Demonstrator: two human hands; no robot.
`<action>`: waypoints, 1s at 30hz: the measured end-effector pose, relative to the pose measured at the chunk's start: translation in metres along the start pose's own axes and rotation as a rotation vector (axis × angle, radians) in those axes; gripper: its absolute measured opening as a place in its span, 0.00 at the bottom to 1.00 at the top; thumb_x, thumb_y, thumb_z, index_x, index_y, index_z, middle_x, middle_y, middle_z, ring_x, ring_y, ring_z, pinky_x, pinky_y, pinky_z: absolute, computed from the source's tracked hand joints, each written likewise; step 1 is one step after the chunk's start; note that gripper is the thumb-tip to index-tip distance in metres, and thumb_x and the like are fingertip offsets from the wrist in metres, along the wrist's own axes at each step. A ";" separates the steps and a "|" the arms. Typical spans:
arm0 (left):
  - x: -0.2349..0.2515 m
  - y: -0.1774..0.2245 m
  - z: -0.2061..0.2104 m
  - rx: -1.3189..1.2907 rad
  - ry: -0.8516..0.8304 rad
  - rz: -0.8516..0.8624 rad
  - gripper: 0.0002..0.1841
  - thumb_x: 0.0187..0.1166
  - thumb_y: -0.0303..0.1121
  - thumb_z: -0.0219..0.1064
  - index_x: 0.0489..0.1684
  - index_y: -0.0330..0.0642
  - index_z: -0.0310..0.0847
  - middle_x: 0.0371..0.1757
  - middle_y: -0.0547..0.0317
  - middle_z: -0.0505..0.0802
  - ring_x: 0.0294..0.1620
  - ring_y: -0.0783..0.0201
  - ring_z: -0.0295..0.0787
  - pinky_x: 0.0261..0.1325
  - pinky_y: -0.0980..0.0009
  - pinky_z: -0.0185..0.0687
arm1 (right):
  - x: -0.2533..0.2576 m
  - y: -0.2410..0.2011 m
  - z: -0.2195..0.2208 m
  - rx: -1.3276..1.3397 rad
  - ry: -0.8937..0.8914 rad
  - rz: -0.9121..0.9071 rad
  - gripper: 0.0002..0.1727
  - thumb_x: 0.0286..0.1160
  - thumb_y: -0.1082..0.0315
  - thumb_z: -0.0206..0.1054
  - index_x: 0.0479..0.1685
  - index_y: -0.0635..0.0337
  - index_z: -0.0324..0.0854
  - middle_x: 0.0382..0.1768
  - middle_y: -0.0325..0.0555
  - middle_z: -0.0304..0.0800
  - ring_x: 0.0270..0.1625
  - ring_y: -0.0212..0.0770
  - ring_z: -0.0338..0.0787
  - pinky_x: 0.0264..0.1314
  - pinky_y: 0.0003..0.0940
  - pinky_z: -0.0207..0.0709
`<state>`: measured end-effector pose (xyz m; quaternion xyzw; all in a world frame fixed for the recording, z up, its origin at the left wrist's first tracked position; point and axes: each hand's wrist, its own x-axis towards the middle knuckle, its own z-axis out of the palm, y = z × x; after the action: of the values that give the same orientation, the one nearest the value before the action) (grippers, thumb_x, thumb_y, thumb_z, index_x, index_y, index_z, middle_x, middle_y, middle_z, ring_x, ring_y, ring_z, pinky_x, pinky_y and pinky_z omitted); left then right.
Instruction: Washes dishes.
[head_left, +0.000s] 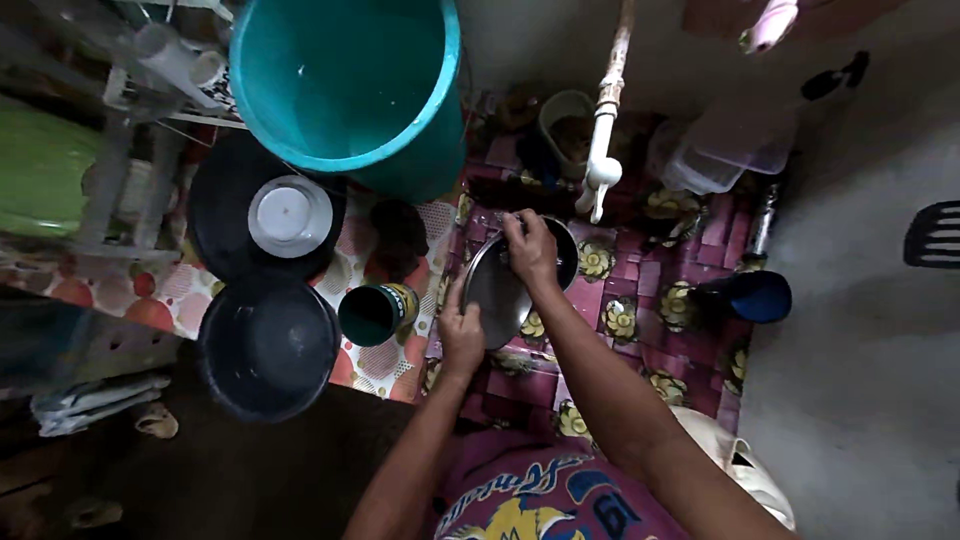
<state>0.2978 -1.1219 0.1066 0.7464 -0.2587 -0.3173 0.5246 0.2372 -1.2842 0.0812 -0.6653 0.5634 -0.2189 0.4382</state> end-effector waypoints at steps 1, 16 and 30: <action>-0.004 -0.004 0.003 -0.026 0.028 0.027 0.27 0.79 0.19 0.53 0.82 0.34 0.71 0.78 0.47 0.83 0.74 0.65 0.83 0.76 0.66 0.80 | 0.001 0.007 -0.002 0.034 -0.024 0.082 0.24 0.89 0.44 0.55 0.58 0.52 0.87 0.52 0.51 0.93 0.56 0.51 0.91 0.58 0.61 0.81; 0.027 0.005 -0.017 0.128 -0.151 -0.062 0.13 0.88 0.26 0.55 0.62 0.33 0.81 0.49 0.53 0.93 0.52 0.68 0.91 0.62 0.64 0.88 | -0.050 -0.026 0.018 -0.021 -0.078 -0.772 0.17 0.85 0.58 0.64 0.59 0.58 0.89 0.54 0.51 0.91 0.54 0.47 0.92 0.51 0.43 0.89; 0.017 0.009 -0.015 0.144 -0.077 -0.220 0.25 0.83 0.22 0.55 0.82 0.37 0.71 0.65 0.46 0.91 0.61 0.62 0.91 0.66 0.58 0.87 | -0.011 -0.001 0.013 -0.176 -0.158 -0.350 0.21 0.92 0.52 0.52 0.68 0.50 0.84 0.56 0.48 0.94 0.52 0.53 0.95 0.51 0.60 0.86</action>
<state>0.3198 -1.1277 0.1155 0.7931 -0.2173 -0.3822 0.4215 0.2446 -1.2691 0.0773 -0.8040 0.4200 -0.1886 0.3764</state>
